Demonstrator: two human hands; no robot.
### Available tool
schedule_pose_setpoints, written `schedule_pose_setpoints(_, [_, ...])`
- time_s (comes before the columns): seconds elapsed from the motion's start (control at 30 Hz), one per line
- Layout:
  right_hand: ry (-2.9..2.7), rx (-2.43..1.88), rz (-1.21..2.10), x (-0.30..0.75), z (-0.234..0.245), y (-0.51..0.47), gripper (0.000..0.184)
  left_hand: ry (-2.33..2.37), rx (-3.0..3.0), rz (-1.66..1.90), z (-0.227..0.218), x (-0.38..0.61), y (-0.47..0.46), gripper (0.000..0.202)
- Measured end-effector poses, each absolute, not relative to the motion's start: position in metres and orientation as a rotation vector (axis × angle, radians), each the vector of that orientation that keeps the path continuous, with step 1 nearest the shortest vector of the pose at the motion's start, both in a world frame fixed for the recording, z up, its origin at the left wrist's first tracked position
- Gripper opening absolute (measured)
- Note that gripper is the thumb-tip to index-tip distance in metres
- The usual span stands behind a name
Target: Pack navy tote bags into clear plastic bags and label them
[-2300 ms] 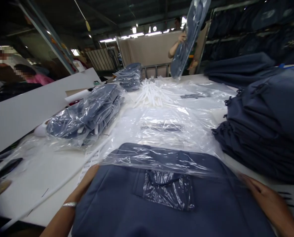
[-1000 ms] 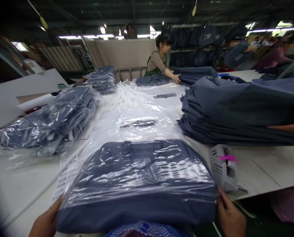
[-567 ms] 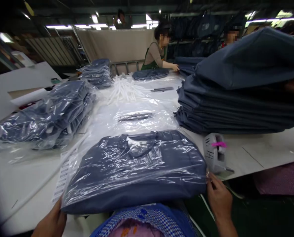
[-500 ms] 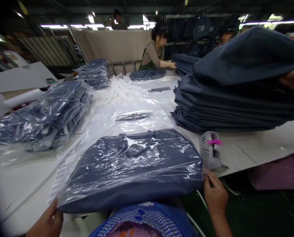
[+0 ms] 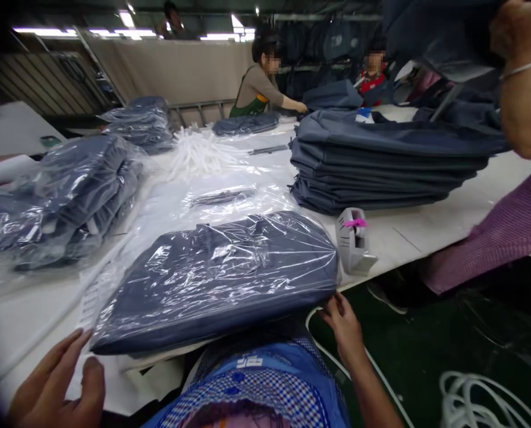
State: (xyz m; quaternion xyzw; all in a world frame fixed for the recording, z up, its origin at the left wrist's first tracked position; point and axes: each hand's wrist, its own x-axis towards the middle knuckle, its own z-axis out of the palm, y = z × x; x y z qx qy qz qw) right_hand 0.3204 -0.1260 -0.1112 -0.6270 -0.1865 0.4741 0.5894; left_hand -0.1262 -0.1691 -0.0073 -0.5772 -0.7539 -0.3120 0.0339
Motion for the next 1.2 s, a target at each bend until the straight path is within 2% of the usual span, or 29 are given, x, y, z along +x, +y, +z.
schedule_pose_setpoints(0.07, [-0.368, -1.338, 1.321, 0.306, -0.105, -0.132, 0.049, -1.991, -2.004, -0.979, 0.012, -0.094, -0.146, 0.048])
schedule_pose_setpoints(0.17, [-0.286, -1.095, 1.652, 0.28, -0.102, -0.139, 0.045, -1.737, -2.454, -0.794, 0.021, -0.038, -0.104, 0.051])
schedule_pose_setpoints(0.3, [-0.295, -0.796, 1.924, 0.24, -0.104, -0.141, 0.035, -1.525, -2.784, -0.525, -0.005, 0.018, -0.075, 0.07])
schedule_pose_setpoints(0.43, [-0.458, -0.612, 1.986, 0.214, -0.096, -0.13, 0.04, -1.431, -2.859, -0.349, -0.042, 0.038, -0.086, 0.087])
schedule_pose_setpoints(0.5, [-0.572, -0.588, 1.965, 0.21, -0.088, -0.124, 0.043, -1.404, -2.803, -0.341, -0.056, 0.037, -0.093, 0.086])
schedule_pose_setpoints(0.57, [-0.675, -0.601, 1.907, 0.207, -0.078, -0.119, 0.045, -1.406, -2.711, -0.378, -0.064, 0.034, -0.095, 0.077])
schedule_pose_setpoints(0.67, [-0.798, -0.607, 1.822, 0.204, -0.064, -0.112, 0.048, -1.426, -2.621, -0.44, -0.058, 0.028, -0.086, 0.074])
schedule_pose_setpoints(0.77, [-0.913, -0.553, 1.774, 0.2, -0.052, -0.1, 0.051, -1.502, -2.6, -0.477, -0.034, 0.025, -0.067, 0.073])
schedule_pose_setpoints(0.9, [-1.014, -0.593, 1.714, 0.199, -0.053, -0.073, 0.059, -1.828, -2.467, -0.455, 0.016, 0.021, -0.031, 0.067])
schedule_pose_setpoints(1.07, [-0.756, -1.01, 1.289, 0.229, -0.086, -0.023, 0.049, -2.01, -2.249, -0.482, 0.076, 0.013, 0.015, 0.051])
schedule_pose_setpoints(1.2, [-0.659, -1.068, 1.087, 0.253, -0.105, 0.03, 0.049, -2.026, -2.24, -0.516, 0.095, 0.006, 0.041, 0.046])
